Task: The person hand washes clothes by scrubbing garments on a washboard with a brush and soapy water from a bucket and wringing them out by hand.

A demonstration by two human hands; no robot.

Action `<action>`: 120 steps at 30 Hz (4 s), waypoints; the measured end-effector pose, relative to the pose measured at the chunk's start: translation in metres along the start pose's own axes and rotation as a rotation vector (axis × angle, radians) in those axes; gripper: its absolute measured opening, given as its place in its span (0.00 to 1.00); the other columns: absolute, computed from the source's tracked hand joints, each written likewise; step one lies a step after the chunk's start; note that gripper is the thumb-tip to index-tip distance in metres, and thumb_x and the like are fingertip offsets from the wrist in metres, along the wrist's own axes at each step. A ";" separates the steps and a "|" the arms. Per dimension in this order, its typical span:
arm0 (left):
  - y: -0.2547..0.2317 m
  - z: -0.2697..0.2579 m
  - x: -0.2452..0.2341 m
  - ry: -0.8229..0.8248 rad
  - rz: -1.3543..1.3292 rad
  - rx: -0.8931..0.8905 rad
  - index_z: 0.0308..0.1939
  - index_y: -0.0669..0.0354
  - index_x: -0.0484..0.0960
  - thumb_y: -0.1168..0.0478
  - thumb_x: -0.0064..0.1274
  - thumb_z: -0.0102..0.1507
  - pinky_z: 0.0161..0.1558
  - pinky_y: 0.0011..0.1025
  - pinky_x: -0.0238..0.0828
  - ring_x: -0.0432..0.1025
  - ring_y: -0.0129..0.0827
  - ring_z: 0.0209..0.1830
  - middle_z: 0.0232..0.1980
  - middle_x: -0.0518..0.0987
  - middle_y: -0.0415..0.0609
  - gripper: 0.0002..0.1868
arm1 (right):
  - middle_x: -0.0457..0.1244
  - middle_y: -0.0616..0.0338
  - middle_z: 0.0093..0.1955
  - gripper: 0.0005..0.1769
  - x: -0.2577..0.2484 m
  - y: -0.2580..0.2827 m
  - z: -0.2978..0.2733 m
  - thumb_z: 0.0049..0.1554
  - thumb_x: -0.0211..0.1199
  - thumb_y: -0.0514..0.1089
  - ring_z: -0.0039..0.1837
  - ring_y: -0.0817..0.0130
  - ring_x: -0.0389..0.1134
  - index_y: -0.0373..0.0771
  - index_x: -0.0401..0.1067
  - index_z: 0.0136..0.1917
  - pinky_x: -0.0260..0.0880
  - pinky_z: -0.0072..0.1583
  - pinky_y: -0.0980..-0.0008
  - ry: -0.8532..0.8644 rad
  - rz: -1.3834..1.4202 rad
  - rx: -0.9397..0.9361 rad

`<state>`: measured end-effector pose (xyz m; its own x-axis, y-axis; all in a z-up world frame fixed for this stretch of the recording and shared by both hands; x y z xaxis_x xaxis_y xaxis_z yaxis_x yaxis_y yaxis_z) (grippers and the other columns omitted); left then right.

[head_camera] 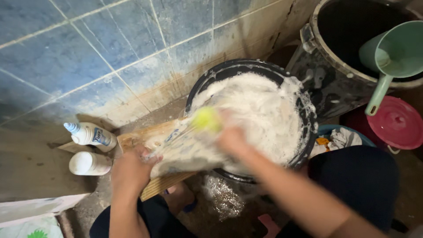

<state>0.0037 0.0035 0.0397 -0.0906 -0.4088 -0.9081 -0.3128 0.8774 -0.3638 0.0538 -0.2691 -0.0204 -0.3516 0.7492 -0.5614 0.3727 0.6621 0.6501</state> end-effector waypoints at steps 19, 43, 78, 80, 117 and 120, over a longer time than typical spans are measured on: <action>-0.006 -0.003 -0.004 0.048 0.067 0.009 0.48 0.49 0.84 0.43 0.65 0.52 0.45 0.50 0.73 0.79 0.56 0.46 0.44 0.84 0.58 0.25 | 0.63 0.48 0.66 0.48 0.074 -0.007 0.048 0.50 0.64 0.59 0.60 0.55 0.69 0.51 0.55 0.80 0.68 0.63 0.57 -0.120 -0.126 -0.400; -0.007 -0.004 -0.002 0.023 0.023 0.016 0.44 0.50 0.84 0.47 0.63 0.56 0.50 0.48 0.72 0.78 0.52 0.50 0.45 0.85 0.57 0.17 | 0.69 0.50 0.60 0.31 0.025 -0.012 0.045 0.58 0.58 0.56 0.60 0.55 0.73 0.48 0.67 0.73 0.71 0.64 0.57 -0.144 -0.156 -0.301; -0.014 0.086 0.049 -0.070 -1.865 0.453 0.47 0.56 0.72 0.72 0.51 0.71 0.55 0.32 0.70 0.69 0.30 0.45 0.43 0.74 0.42 0.07 | 0.70 0.42 0.51 0.46 -0.163 -0.206 -0.065 0.48 0.72 0.59 0.46 0.56 0.74 0.25 0.67 0.69 0.77 0.47 0.61 0.176 1.005 -0.606; -0.012 0.065 0.032 -0.067 -1.662 0.332 0.49 0.53 0.70 0.70 0.51 0.68 0.46 0.32 0.68 0.69 0.30 0.40 0.40 0.74 0.43 0.10 | 0.71 0.42 0.50 0.45 -0.162 -0.204 -0.087 0.47 0.73 0.59 0.49 0.56 0.73 0.24 0.71 0.67 0.74 0.51 0.62 0.489 0.555 -0.548; -0.016 -0.034 -0.024 -0.067 -0.050 0.239 0.60 0.44 0.75 0.51 0.71 0.49 0.52 0.45 0.70 0.79 0.58 0.43 0.43 0.85 0.60 0.36 | 0.38 0.51 0.88 0.32 -0.045 -0.033 0.005 0.73 0.35 0.57 0.84 0.55 0.41 0.46 0.44 0.86 0.39 0.79 0.60 -0.219 0.536 -0.230; -0.008 -0.031 -0.020 -0.088 -0.045 0.211 0.63 0.47 0.72 0.51 0.70 0.50 0.53 0.48 0.70 0.80 0.57 0.46 0.44 0.84 0.63 0.39 | 0.49 0.52 0.81 0.44 0.020 0.019 -0.047 0.60 0.51 0.57 0.79 0.56 0.53 0.50 0.40 0.84 0.54 0.76 0.60 0.031 0.272 -0.288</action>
<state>-0.0213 -0.0032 0.0675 0.0049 -0.4330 -0.9014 -0.1090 0.8958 -0.4309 0.0132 -0.2426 0.0051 -0.3010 0.8924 -0.3362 0.2013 0.4041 0.8923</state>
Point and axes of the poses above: each hand's wrist, its own z-axis towards the middle knuckle, its own x-axis out of the palm, y = z × x, the point moved 3 cm from there along z, towards the middle knuckle
